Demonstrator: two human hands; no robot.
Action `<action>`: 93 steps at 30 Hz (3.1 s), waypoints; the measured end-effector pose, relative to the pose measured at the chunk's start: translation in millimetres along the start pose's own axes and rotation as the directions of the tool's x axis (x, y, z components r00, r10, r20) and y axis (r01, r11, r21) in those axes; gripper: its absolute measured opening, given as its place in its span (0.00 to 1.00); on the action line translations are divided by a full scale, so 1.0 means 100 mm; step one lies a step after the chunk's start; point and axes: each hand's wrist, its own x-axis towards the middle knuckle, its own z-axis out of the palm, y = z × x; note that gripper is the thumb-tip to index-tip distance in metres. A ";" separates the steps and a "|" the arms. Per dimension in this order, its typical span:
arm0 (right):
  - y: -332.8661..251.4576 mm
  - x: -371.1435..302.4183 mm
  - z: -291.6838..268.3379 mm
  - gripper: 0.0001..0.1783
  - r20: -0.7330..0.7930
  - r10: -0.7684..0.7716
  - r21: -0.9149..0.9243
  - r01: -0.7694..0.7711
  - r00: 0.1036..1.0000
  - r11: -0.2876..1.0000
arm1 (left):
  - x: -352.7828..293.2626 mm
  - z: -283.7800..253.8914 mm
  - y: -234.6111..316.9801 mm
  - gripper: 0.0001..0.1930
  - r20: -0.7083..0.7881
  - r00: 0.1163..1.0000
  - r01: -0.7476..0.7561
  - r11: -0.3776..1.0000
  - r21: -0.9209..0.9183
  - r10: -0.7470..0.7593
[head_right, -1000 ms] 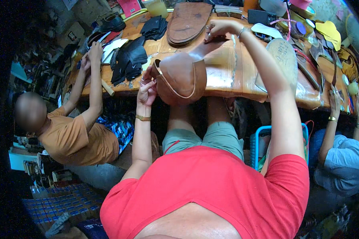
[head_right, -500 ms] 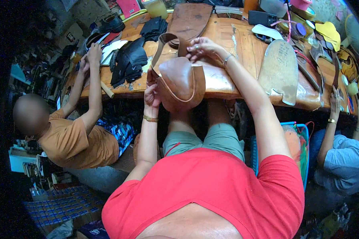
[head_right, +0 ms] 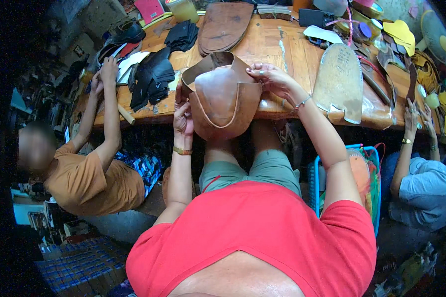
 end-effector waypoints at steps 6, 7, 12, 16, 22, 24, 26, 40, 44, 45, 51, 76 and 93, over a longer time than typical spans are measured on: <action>-0.01 -0.29 -0.02 0.13 0.123 -0.020 0.129 0.004 0.992 0.992 | -0.11 0.06 0.00 0.32 -0.030 1.000 0.002 1.000 -0.031 -0.003; -0.01 -0.36 -0.02 0.15 0.144 -0.013 0.163 -0.010 0.990 0.987 | -0.13 0.04 0.02 0.32 -0.018 1.000 0.011 0.999 -0.039 -0.012; -0.12 -0.62 0.18 0.14 0.134 -0.063 0.112 0.049 0.989 0.993 | -0.20 0.06 0.02 0.32 -0.036 0.999 0.020 1.000 0.000 -0.020; 0.10 -0.56 -0.07 0.09 0.069 -0.053 0.021 0.052 0.996 0.998 | -0.25 0.01 0.00 0.32 0.032 0.999 0.042 0.998 -0.053 -0.040; 0.21 -0.68 0.04 0.08 0.030 0.022 0.133 -0.026 0.999 0.991 | -0.29 0.21 -0.04 0.32 -0.035 0.999 0.006 0.994 -0.112 -0.010; 0.26 -0.70 0.12 0.09 0.017 0.014 0.198 -0.017 1.000 0.980 | -0.29 0.24 -0.05 0.30 -0.028 0.999 -0.025 0.991 -0.131 0.022; 0.31 -0.72 0.19 0.09 0.036 -0.005 0.294 -0.006 0.999 0.956 | -0.28 0.27 -0.06 0.27 -0.096 0.993 -0.081 0.995 -0.062 0.075; 0.54 -0.69 0.63 0.13 -0.185 -0.159 0.316 0.212 0.970 0.925 | -0.26 0.26 0.05 0.28 -0.163 0.983 -0.088 0.995 -0.036 0.081; 0.46 -0.78 0.79 0.13 -0.217 -0.210 0.411 0.284 0.953 0.866 | -0.26 0.32 0.06 0.27 -0.188 0.975 -0.133 0.990 -0.045 0.123; 0.47 -0.81 0.80 0.14 -0.212 -0.244 0.388 0.311 0.946 0.868 | -0.26 0.30 0.06 0.27 -0.159 0.981 -0.123 0.992 -0.041 0.115; 0.56 -0.83 0.72 0.19 -0.196 -0.362 0.266 0.405 0.911 0.875 | -0.31 0.19 0.07 0.27 -0.208 0.978 -0.026 0.995 -0.097 0.005; 0.65 -0.76 0.62 0.04 -0.388 -0.235 0.181 0.324 0.891 0.929 | -0.67 0.06 0.36 0.28 -0.286 0.921 0.327 0.923 0.203 -0.263; 0.12 0.05 0.01 0.05 -0.418 -0.423 -0.457 0.216 0.804 0.863 | -0.30 0.41 -0.05 0.29 -0.315 0.949 0.061 0.972 0.227 0.014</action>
